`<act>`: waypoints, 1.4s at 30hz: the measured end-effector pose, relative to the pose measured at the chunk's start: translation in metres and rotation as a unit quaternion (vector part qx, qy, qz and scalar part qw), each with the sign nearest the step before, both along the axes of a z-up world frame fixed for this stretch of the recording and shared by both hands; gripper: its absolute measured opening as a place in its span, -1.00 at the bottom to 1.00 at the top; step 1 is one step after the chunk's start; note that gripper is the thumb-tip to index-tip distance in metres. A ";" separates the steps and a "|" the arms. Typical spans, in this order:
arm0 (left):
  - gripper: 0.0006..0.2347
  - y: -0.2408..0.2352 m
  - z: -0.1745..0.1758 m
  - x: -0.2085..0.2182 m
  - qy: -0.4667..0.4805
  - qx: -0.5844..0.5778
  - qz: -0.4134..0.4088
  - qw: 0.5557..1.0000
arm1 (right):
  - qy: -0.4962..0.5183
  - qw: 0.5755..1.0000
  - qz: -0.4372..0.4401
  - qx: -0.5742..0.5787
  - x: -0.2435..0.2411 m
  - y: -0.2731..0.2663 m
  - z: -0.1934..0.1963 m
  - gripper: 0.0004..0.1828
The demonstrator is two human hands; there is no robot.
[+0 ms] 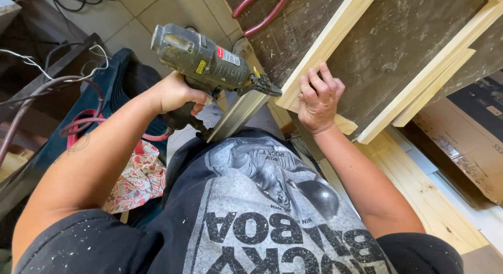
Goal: Assembling a wooden frame by aligning slats and securing them with a pneumatic nail gun
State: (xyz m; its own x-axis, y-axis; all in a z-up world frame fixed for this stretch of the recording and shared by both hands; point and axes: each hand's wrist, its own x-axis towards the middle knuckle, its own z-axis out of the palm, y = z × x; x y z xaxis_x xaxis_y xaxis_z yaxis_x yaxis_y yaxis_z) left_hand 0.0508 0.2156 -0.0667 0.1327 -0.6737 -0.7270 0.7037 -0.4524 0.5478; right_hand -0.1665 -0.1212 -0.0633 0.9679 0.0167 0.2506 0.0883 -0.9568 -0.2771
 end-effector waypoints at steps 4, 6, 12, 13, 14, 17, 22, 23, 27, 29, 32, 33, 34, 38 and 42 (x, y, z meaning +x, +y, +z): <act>-0.94 0.008 -0.001 -0.006 0.005 -0.015 0.036 0.999 | -0.001 1.000 0.000 -0.004 0.001 0.000 0.002 -0.54; -0.97 0.017 0.001 -0.006 0.013 -0.019 0.052 0.998 | -0.002 1.000 -0.001 -0.004 0.001 0.001 0.002 -0.54; -0.92 0.023 0.005 -0.009 0.049 -0.034 0.107 0.992 | -0.004 1.000 0.000 -0.001 0.002 0.000 0.000 -0.53; -0.86 0.021 0.008 -0.010 0.053 -0.039 0.114 0.991 | -0.004 1.000 0.001 -0.001 0.001 0.000 0.001 -0.53; -0.86 0.021 0.003 -0.012 0.053 -0.039 0.114 0.991 | -0.004 1.000 0.001 -0.002 0.001 0.000 0.002 -0.53; -0.80 0.019 -0.002 -0.015 0.062 -0.043 0.111 0.991 | 0.001 1.000 0.002 0.004 0.001 0.001 0.004 -0.52; -0.83 0.005 0.010 -0.006 0.055 -0.041 0.098 0.993 | 0.006 1.000 -0.001 0.002 0.005 0.002 0.007 -0.51; -0.83 0.005 0.012 -0.006 0.057 -0.041 0.097 0.993 | 0.007 1.000 -0.002 0.003 0.002 0.003 0.007 -0.51; -0.95 -0.001 0.013 0.005 0.031 -0.037 0.062 0.997 | 0.006 1.000 -0.011 -0.003 0.001 0.000 0.002 -0.51; -0.95 -0.002 0.014 0.003 0.015 -0.037 0.052 0.998 | 0.007 1.000 -0.014 -0.007 -0.001 0.000 0.001 -0.51; -0.97 -0.005 0.018 0.000 0.026 -0.035 0.052 0.998 | 0.002 1.000 -0.017 -0.005 0.000 0.001 0.002 -0.51; -0.96 -0.003 0.021 0.000 0.032 -0.028 0.067 0.997 | 0.000 1.000 -0.018 -0.004 0.000 0.001 0.003 -0.51; -0.95 0.000 0.026 -0.002 0.039 -0.019 0.084 0.996 | 0.000 1.000 -0.016 0.000 0.000 0.002 0.003 -0.50; -0.96 0.035 -0.002 -0.020 0.031 0.002 0.112 0.993 | -0.011 1.000 -0.017 0.000 0.003 0.000 0.001 -0.49; -0.87 0.067 -0.007 -0.019 0.003 -0.039 0.189 0.981 | -0.017 1.000 -0.013 0.009 0.002 0.003 0.004 -0.50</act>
